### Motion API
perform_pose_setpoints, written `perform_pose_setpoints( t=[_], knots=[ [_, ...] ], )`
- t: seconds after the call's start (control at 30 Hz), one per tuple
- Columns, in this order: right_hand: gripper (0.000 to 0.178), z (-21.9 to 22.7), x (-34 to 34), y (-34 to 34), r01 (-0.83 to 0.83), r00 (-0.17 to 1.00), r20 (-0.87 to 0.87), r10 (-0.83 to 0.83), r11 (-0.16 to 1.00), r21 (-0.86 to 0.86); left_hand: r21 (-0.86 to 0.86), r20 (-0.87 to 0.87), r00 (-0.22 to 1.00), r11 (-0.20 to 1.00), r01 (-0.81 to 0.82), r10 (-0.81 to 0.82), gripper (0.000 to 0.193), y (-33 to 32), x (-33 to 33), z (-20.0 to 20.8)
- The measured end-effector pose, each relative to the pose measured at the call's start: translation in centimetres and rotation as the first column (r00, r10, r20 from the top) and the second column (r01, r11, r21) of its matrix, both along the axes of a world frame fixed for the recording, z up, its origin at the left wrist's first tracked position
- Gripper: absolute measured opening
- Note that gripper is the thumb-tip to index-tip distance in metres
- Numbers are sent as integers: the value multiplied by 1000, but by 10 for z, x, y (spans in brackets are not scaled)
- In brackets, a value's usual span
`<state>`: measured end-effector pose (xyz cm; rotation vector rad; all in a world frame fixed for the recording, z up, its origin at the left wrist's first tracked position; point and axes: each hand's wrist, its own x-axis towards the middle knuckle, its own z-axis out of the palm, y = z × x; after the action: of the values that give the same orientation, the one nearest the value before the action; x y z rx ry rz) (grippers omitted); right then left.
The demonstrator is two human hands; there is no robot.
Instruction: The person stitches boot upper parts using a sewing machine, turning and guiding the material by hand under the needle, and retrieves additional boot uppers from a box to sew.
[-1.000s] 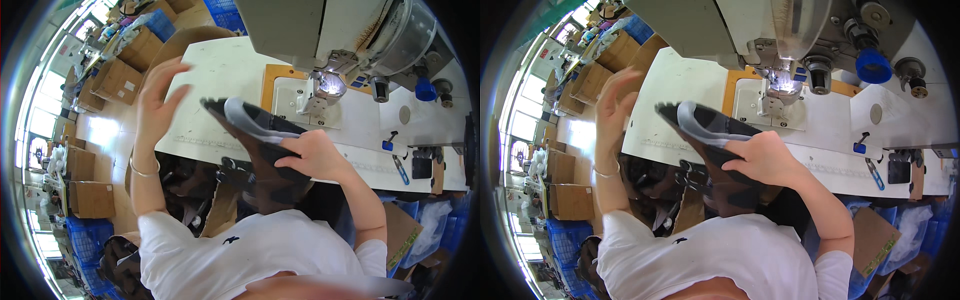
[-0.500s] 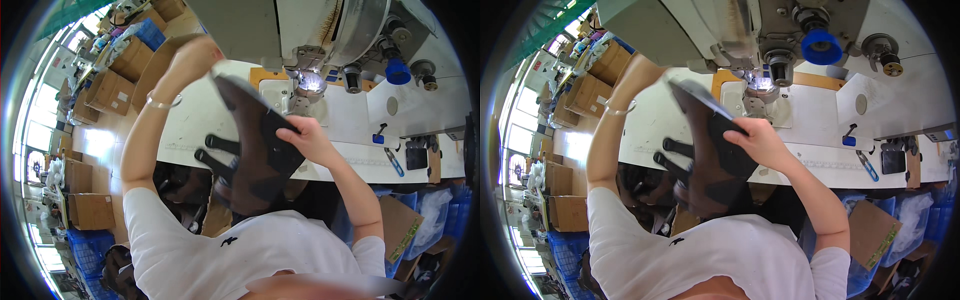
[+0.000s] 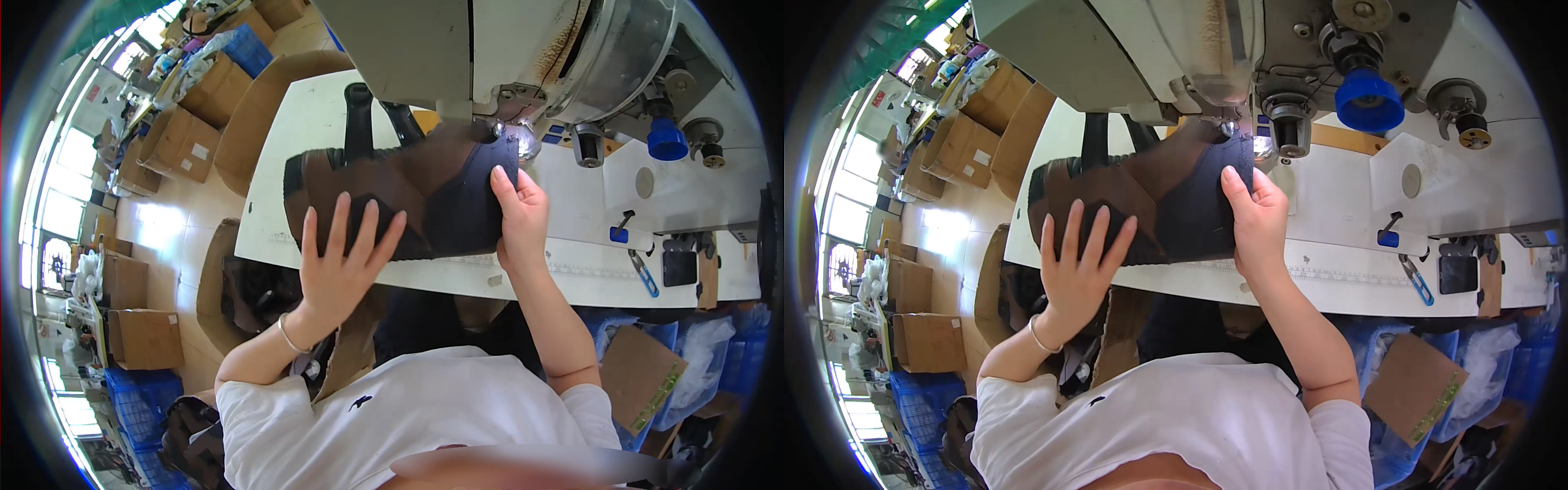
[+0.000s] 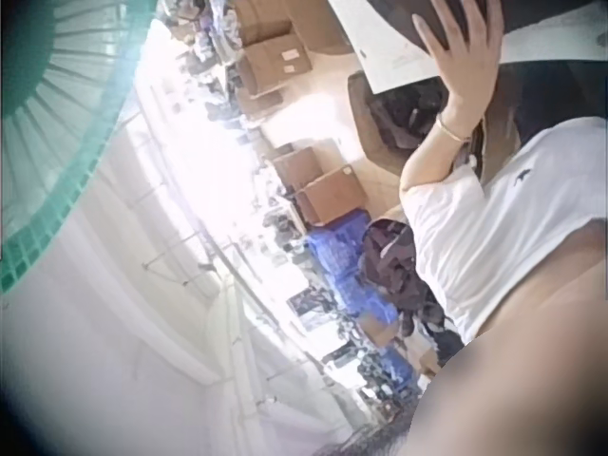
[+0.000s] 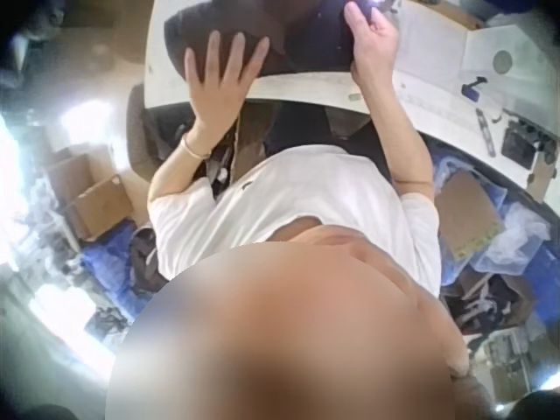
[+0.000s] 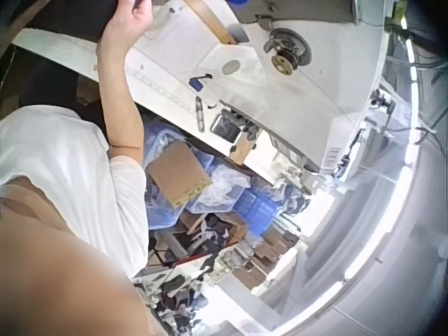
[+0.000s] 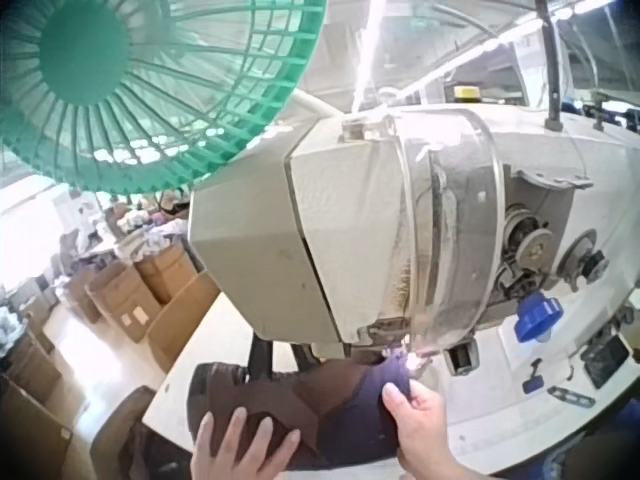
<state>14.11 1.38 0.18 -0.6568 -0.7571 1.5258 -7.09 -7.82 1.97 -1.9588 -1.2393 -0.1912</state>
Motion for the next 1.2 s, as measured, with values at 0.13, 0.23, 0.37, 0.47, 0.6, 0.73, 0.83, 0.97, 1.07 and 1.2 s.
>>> perform_pose_setpoints(
  t=[0.13, 0.23, 0.37, 0.47, 0.6, 0.73, 0.83, 0.97, 1.07, 1.2],
  knots=[
    [20, -2, -3, 1, 38, 999, 21, -38, 999, -5, 116, 3, 998, 991, 61, -61, 43, 14, -7, -8],
    [20, -4, -3, 0, 32, 998, 45, -32, 999, -3, 137, 15, 997, 988, 67, -70, 39, 14, -6, -9],
    [19, -4, -3, -2, 33, 997, 65, -33, 999, 8, 136, 19, 998, 989, 56, -59, 38, 10, -5, -11],
    [18, -8, -4, -2, 38, 996, 77, -39, 999, 13, 132, 24, 998, 989, 61, -65, 37, 10, -6, -13],
    [18, -6, -5, -2, 55, 996, 70, -56, 998, 15, 132, 29, 997, 989, 60, -65, 36, 10, -6, -13],
    [18, -6, -1, -2, 41, 997, 62, -42, 999, 17, 113, 26, 998, 992, 57, -60, 34, 6, 0, -7],
    [19, -1, 3, 0, 28, 998, 62, -27, 1000, -14, 106, 10, 997, 991, 80, -81, 31, 1, 5, -6],
    [18, -5, 19, -4, -24, 974, 227, 23, 1000, 0, 143, -2, 969, 959, 246, -249, 28, 2, 0, -6],
    [17, -28, 39, -30, -109, 897, 432, 96, 994, 6, 142, -35, 965, 954, 264, -262, 29, 2, -8, -7],
    [19, -44, 42, -49, -179, 877, 476, 63, 963, 202, 143, -39, 962, 951, 274, -272, 29, 1, -8, -10]
  ],
)
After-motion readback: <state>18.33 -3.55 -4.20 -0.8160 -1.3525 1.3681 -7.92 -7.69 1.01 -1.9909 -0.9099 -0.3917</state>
